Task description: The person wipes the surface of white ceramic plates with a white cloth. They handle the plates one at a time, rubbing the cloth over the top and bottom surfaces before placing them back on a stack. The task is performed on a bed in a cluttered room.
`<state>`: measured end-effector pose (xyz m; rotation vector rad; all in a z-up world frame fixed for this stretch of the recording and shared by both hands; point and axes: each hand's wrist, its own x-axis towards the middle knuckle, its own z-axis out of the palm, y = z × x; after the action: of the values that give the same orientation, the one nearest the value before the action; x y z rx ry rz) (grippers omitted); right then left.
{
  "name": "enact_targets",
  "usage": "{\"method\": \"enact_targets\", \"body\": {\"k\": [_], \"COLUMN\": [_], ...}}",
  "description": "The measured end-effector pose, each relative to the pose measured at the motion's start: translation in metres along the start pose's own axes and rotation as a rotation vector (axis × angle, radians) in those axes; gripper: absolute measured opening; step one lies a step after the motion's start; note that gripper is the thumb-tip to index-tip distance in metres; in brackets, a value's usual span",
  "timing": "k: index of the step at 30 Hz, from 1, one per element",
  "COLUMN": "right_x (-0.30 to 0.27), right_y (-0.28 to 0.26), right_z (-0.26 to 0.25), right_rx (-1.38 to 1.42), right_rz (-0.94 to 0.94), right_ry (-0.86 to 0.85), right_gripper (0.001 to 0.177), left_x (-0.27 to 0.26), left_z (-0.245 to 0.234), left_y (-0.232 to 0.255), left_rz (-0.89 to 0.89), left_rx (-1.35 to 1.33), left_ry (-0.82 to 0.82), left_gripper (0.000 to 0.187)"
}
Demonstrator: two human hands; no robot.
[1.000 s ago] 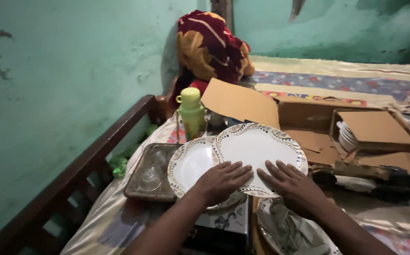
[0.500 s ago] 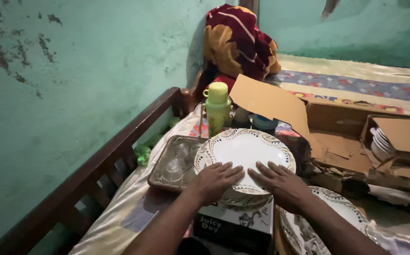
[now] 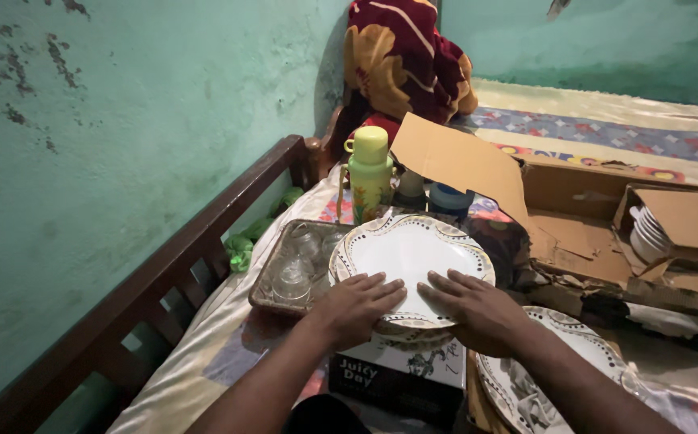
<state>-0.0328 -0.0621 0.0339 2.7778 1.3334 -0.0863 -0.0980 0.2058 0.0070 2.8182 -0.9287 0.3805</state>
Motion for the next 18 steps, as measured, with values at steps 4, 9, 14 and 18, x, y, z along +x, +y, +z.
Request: {"method": "enact_targets", "body": {"k": [4, 9, 14, 18], "right_x": [-0.001, -0.003, 0.0, -0.002], "right_y": [-0.003, -0.006, -0.014, -0.013], "right_z": [-0.01, 0.001, 0.001, 0.001], "right_rx": [0.058, 0.049, 0.047, 0.044], "right_rz": [0.021, -0.032, 0.063, 0.01], "right_ry": [-0.115, -0.061, -0.166, -0.163], "right_gripper": [0.09, 0.095, 0.101, 0.104], "left_x": [-0.002, -0.004, 0.0, 0.006], "left_z": [-0.011, -0.013, -0.014, -0.019], "left_y": [0.0, -0.003, -0.01, -0.006], "left_rz": [-0.014, 0.0, -0.097, -0.096], "left_rx": [-0.024, -0.056, -0.169, -0.212], "left_ry": [-0.086, -0.184, -0.292, -0.316], "left_gripper": [0.066, 0.068, 0.079, 0.086]}}
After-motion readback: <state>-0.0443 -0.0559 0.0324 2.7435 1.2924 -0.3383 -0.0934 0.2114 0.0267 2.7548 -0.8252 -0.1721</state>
